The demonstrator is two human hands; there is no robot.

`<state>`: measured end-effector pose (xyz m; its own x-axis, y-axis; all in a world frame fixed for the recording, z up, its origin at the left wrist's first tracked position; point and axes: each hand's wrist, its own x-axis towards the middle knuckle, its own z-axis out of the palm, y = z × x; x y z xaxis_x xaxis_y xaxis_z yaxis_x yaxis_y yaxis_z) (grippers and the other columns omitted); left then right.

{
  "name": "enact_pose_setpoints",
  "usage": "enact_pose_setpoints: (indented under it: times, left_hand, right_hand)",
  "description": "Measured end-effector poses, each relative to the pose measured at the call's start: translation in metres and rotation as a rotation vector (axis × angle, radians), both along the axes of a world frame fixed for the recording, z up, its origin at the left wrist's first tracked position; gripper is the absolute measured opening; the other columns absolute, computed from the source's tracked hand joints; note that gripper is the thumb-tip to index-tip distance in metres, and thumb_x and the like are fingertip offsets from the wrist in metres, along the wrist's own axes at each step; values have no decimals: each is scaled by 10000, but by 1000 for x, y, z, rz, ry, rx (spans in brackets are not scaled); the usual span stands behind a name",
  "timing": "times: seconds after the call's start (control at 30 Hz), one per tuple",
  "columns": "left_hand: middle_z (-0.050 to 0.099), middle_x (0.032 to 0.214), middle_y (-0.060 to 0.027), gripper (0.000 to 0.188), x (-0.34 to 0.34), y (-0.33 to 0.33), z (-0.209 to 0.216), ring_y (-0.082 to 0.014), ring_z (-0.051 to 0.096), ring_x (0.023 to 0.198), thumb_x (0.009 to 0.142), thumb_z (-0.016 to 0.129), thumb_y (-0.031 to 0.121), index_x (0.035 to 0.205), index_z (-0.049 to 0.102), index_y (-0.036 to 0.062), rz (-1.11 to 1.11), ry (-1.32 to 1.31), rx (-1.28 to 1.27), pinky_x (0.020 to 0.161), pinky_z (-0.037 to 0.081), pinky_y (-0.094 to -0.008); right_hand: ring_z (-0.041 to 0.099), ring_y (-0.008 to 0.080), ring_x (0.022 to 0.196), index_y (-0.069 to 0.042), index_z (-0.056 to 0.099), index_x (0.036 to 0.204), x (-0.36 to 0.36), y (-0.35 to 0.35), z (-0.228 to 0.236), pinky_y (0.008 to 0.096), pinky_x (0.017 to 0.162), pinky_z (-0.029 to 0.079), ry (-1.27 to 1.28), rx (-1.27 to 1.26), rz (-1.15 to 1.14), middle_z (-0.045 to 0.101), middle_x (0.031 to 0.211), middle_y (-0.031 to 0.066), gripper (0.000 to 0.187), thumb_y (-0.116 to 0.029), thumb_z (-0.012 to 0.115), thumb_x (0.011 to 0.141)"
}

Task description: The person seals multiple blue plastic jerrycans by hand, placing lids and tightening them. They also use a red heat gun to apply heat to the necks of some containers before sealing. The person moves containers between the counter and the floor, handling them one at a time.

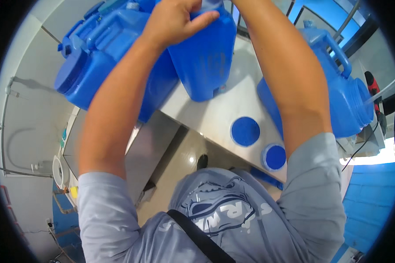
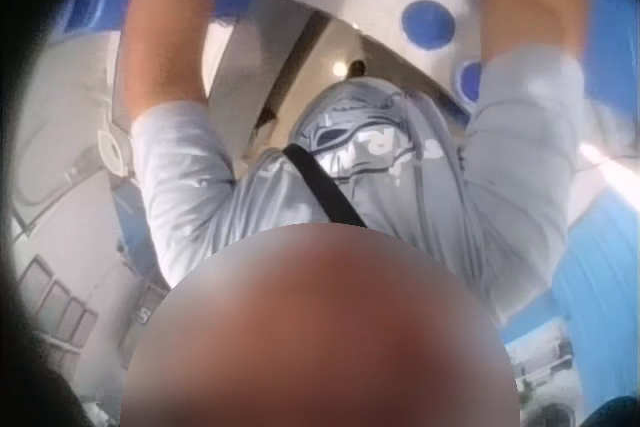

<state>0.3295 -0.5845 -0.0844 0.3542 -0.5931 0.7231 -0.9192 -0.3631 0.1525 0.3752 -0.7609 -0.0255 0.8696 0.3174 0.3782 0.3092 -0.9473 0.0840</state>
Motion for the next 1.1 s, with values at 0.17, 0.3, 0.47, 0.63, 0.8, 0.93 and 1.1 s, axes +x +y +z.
enact_pose_setpoints:
  times: [0.17,0.3,0.47,0.63,0.8,0.93,1.1]
  left_hand:
    - [447,640,-119,517,7,-7,-5,-269,461,602,822,821,401,702,482,30,-22,-115,-106,566,406,-394]
    - [457,635,-115,521,8,-9,-5,-268,467,585,819,821,407,697,485,28,-7,-103,-99,565,425,-390]
    - [461,618,-97,514,0,-11,-2,-238,467,556,819,829,421,726,527,16,30,-42,-124,546,426,-374]
    - [523,614,-172,425,-6,-5,1,-337,527,554,825,795,331,685,530,30,-25,44,-165,537,415,-441]
    - [567,635,-178,420,-8,-6,2,-344,573,574,804,810,348,676,561,35,20,-3,-126,539,436,-439]
    - [564,621,-170,423,-9,-9,2,-324,581,553,799,812,352,670,564,35,16,-4,-193,526,427,-441]
    - [535,675,-123,405,-5,-5,0,-237,543,622,813,820,411,870,682,35,127,72,-49,582,452,-386]
  right_hand:
    - [715,396,869,-28,789,888,43,6,-2,479,792,550,85,-87,77,738,955,237,296,-307,697,853]
    - [708,404,862,-20,768,889,51,1,-14,481,782,541,26,49,207,730,928,248,329,-330,659,906]
    - [705,382,805,-45,746,827,26,-3,-23,468,735,530,-47,273,182,717,869,236,244,-277,681,862]
    - [699,375,757,-101,763,819,12,6,-20,455,714,533,-155,192,152,716,833,210,165,-252,701,796]
    - [707,389,801,-138,795,872,2,6,-19,462,730,555,-111,197,120,731,862,199,196,-274,728,748]
    - [725,376,839,-145,812,887,-6,7,-12,462,765,570,-103,60,31,742,901,195,218,-260,753,712]
    - [734,373,871,-121,814,860,-8,16,-4,461,788,579,-76,-38,-7,746,933,204,196,-230,767,704]
